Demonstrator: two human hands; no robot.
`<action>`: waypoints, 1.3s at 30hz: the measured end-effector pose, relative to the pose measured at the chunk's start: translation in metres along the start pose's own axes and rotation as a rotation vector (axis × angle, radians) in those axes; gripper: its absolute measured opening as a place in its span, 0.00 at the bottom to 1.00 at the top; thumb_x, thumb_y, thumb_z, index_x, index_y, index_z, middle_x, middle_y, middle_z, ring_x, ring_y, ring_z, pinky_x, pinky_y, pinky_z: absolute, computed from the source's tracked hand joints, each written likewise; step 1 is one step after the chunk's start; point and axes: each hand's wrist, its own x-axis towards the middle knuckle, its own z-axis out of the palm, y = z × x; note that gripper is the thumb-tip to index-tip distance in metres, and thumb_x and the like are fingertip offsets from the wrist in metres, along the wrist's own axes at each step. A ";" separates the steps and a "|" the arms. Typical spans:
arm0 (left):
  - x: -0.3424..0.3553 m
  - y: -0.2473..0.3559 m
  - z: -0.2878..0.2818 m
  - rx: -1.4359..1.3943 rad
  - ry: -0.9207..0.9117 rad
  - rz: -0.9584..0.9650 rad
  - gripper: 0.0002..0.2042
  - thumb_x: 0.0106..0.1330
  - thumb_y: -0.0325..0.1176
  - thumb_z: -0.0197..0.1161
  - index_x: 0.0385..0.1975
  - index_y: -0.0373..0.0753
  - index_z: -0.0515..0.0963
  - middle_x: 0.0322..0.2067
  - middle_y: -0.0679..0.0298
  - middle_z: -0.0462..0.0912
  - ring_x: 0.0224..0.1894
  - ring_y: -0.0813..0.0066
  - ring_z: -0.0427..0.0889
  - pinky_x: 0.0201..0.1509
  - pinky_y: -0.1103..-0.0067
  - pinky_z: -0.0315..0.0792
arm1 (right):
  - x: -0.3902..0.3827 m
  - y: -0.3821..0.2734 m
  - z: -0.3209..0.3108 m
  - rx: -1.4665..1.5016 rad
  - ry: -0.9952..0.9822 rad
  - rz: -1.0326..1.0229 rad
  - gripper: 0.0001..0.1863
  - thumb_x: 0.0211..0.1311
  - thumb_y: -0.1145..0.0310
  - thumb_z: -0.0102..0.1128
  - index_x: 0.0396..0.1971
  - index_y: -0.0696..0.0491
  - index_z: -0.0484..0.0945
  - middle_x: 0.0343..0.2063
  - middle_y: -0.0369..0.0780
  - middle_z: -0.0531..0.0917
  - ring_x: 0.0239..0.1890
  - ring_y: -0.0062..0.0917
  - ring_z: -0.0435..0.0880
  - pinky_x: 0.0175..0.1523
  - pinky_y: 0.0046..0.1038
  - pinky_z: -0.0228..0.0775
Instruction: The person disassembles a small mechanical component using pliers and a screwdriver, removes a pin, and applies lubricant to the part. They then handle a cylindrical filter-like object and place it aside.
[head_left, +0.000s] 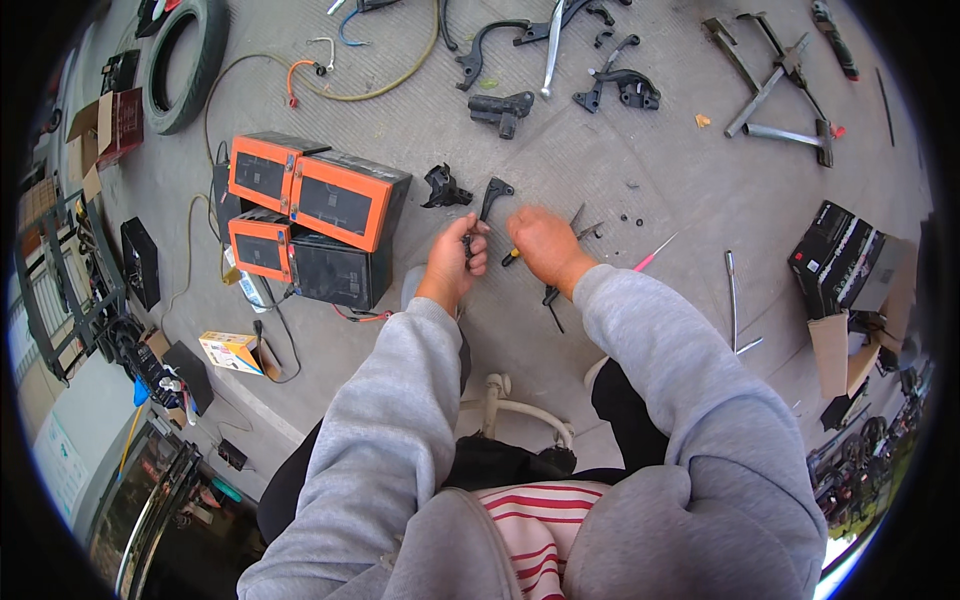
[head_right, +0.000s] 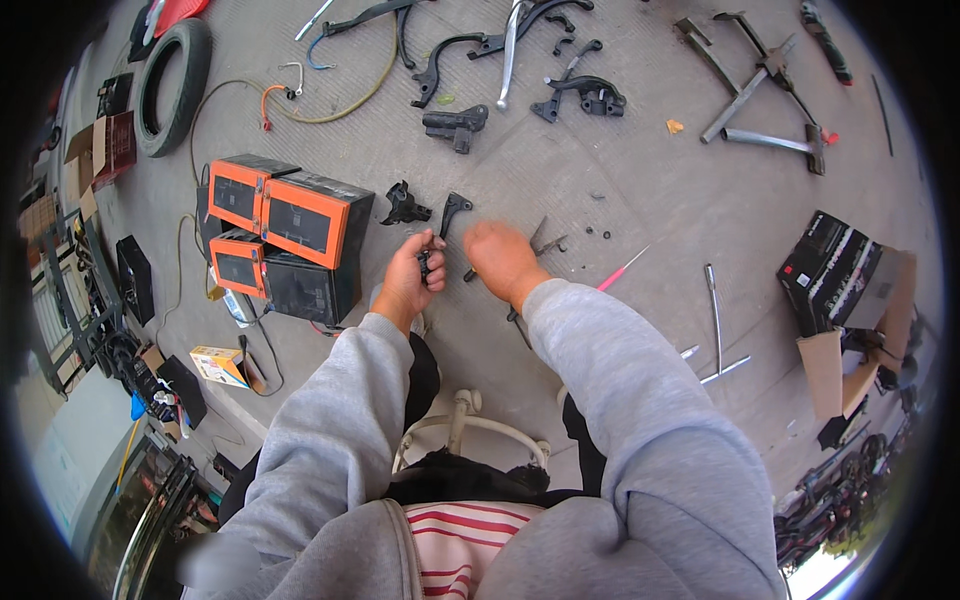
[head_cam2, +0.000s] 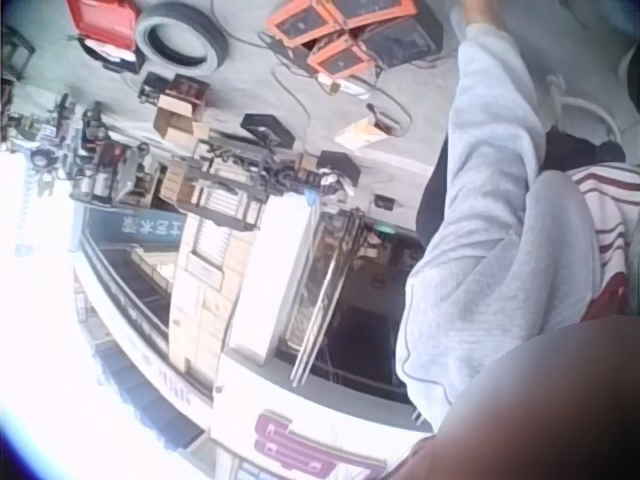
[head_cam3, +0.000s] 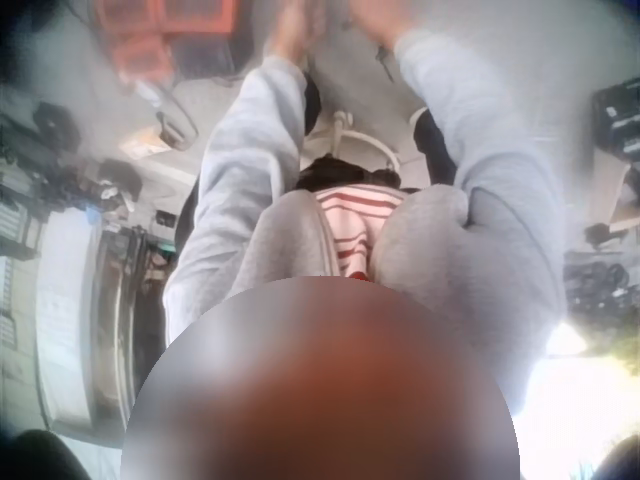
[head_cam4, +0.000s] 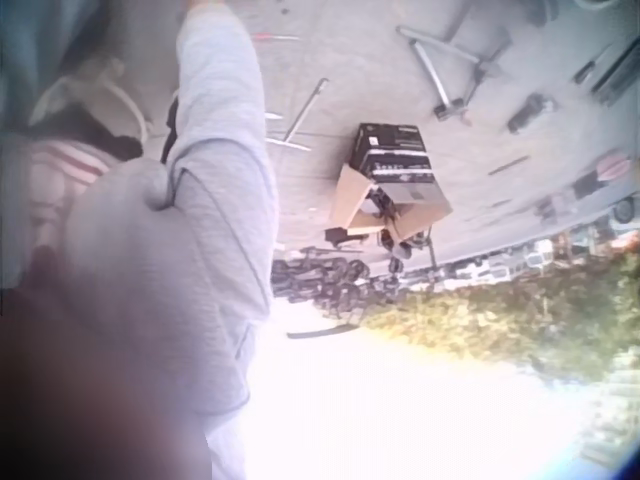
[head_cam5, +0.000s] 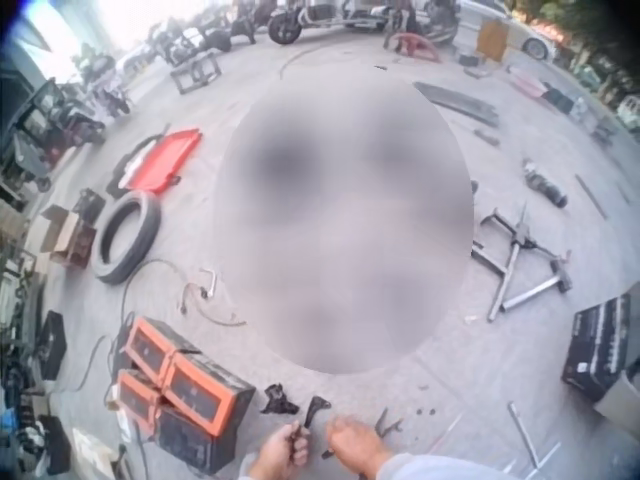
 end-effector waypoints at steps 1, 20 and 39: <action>0.000 -0.001 0.000 0.001 0.002 0.001 0.14 0.67 0.46 0.55 0.28 0.41 0.71 0.15 0.70 0.63 0.14 0.79 0.58 0.18 0.80 0.50 | -0.001 -0.002 0.001 -0.024 -0.006 0.002 0.05 0.51 0.74 0.57 0.30 0.54 0.76 0.33 0.43 0.79 0.39 0.37 0.80 0.42 0.35 0.75; 0.007 -0.007 0.028 0.037 -0.167 -0.058 0.17 0.66 0.50 0.58 0.23 0.43 0.73 0.24 0.64 0.76 0.24 0.72 0.75 0.29 0.76 0.70 | -0.042 0.003 -0.063 0.398 0.107 0.004 0.10 0.56 0.72 0.55 0.38 0.54 0.72 0.36 0.46 0.77 0.40 0.41 0.79 0.43 0.40 0.73; 0.003 -0.021 0.070 0.222 -0.207 -0.052 0.17 0.71 0.47 0.53 0.25 0.41 0.72 0.26 0.62 0.78 0.26 0.72 0.80 0.30 0.76 0.76 | -0.076 0.092 -0.072 0.410 0.111 0.135 0.09 0.53 0.73 0.60 0.35 0.56 0.74 0.34 0.47 0.76 0.41 0.44 0.77 0.46 0.39 0.69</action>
